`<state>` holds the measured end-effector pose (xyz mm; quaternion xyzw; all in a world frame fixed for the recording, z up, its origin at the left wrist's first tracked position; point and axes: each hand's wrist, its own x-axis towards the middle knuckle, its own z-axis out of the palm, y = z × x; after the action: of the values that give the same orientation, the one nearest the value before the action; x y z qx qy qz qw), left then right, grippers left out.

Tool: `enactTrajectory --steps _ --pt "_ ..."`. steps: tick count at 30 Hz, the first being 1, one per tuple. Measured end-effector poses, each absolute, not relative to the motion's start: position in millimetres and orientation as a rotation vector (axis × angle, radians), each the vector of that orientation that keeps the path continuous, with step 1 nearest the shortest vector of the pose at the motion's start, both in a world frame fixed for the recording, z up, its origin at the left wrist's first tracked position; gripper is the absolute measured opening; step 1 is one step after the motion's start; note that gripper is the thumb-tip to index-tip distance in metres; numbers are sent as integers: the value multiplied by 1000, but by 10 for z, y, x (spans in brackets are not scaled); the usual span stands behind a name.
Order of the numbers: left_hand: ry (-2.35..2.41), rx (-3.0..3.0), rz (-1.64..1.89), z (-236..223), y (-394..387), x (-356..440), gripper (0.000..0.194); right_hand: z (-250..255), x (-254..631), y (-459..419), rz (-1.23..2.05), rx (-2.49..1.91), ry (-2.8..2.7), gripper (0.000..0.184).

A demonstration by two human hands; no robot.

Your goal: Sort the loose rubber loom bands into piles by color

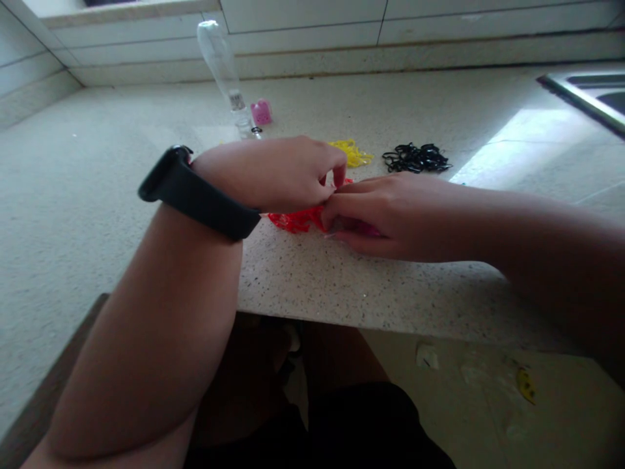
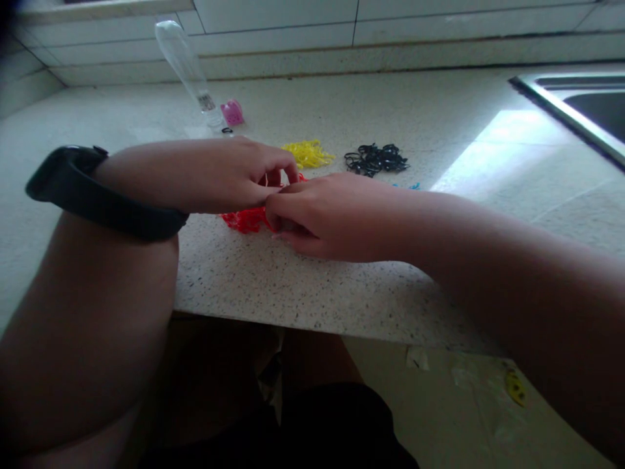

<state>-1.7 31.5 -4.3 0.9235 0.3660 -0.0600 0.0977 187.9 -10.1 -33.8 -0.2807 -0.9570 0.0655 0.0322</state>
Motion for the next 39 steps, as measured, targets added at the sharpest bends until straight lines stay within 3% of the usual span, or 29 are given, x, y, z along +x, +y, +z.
enactTrajectory --steps 20,39 --pt "1070 2748 -146 -46 300 -29 41 -334 1885 -85 278 -842 -2935 21" --pt "1119 2742 -159 17 189 -49 26 -321 1887 -85 283 -854 -2947 19"
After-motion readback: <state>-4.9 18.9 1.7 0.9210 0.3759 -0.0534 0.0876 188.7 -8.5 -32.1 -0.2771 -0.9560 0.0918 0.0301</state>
